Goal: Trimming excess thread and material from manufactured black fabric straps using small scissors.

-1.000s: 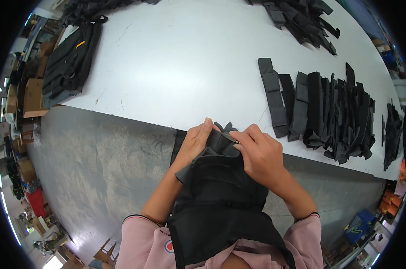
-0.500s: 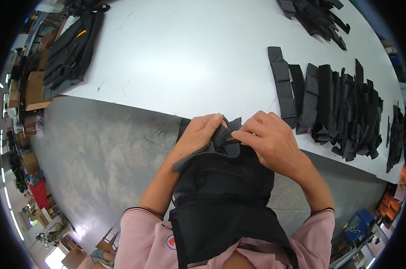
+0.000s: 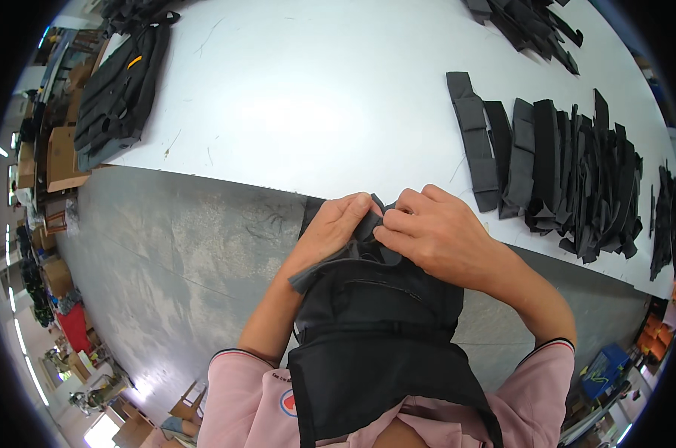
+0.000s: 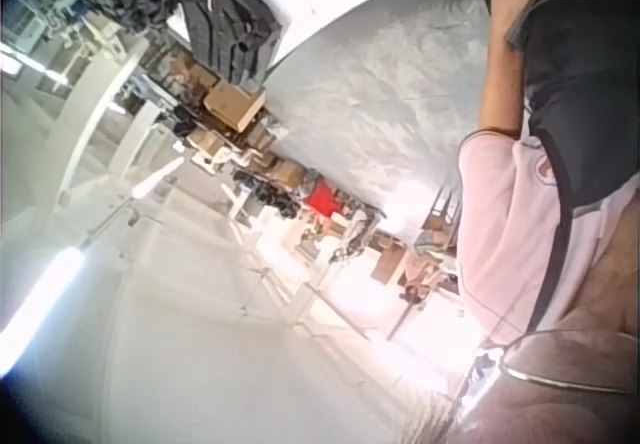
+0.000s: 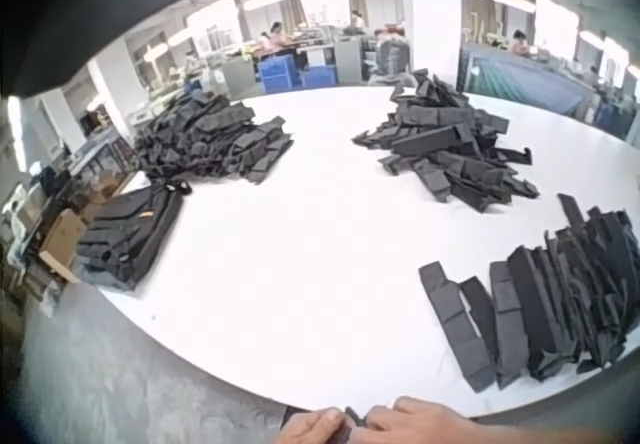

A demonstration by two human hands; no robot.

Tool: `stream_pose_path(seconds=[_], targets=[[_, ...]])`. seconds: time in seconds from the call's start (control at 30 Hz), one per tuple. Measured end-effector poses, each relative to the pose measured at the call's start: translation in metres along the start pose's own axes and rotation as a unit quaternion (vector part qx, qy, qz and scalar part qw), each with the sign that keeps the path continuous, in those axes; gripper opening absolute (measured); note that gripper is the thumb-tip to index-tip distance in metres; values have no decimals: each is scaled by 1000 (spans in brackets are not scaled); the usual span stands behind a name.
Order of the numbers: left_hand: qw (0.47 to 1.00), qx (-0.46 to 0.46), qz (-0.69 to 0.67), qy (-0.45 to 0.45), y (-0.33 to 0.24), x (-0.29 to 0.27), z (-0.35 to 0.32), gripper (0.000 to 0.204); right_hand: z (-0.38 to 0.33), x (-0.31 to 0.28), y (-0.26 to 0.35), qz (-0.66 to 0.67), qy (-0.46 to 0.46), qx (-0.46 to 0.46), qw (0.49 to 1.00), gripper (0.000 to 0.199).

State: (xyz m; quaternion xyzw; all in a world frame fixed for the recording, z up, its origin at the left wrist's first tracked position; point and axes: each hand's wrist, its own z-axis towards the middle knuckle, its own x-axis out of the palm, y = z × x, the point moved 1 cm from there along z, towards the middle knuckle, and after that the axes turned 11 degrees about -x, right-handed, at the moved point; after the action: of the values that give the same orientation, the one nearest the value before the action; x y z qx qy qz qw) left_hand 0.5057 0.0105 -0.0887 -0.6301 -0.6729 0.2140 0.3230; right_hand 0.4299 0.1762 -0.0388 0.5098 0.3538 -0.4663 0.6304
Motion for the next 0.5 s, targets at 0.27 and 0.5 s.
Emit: stream_pose_path(seconds=[0.27,0.5], targets=[[1000,0,0,10,-6,2,-1,40,-1,0,-2,13,-25,-9,1000,17],[1000,0,-2,-4,-5,3,0,40,-2,1,-2,14,-31,-1,999,18]])
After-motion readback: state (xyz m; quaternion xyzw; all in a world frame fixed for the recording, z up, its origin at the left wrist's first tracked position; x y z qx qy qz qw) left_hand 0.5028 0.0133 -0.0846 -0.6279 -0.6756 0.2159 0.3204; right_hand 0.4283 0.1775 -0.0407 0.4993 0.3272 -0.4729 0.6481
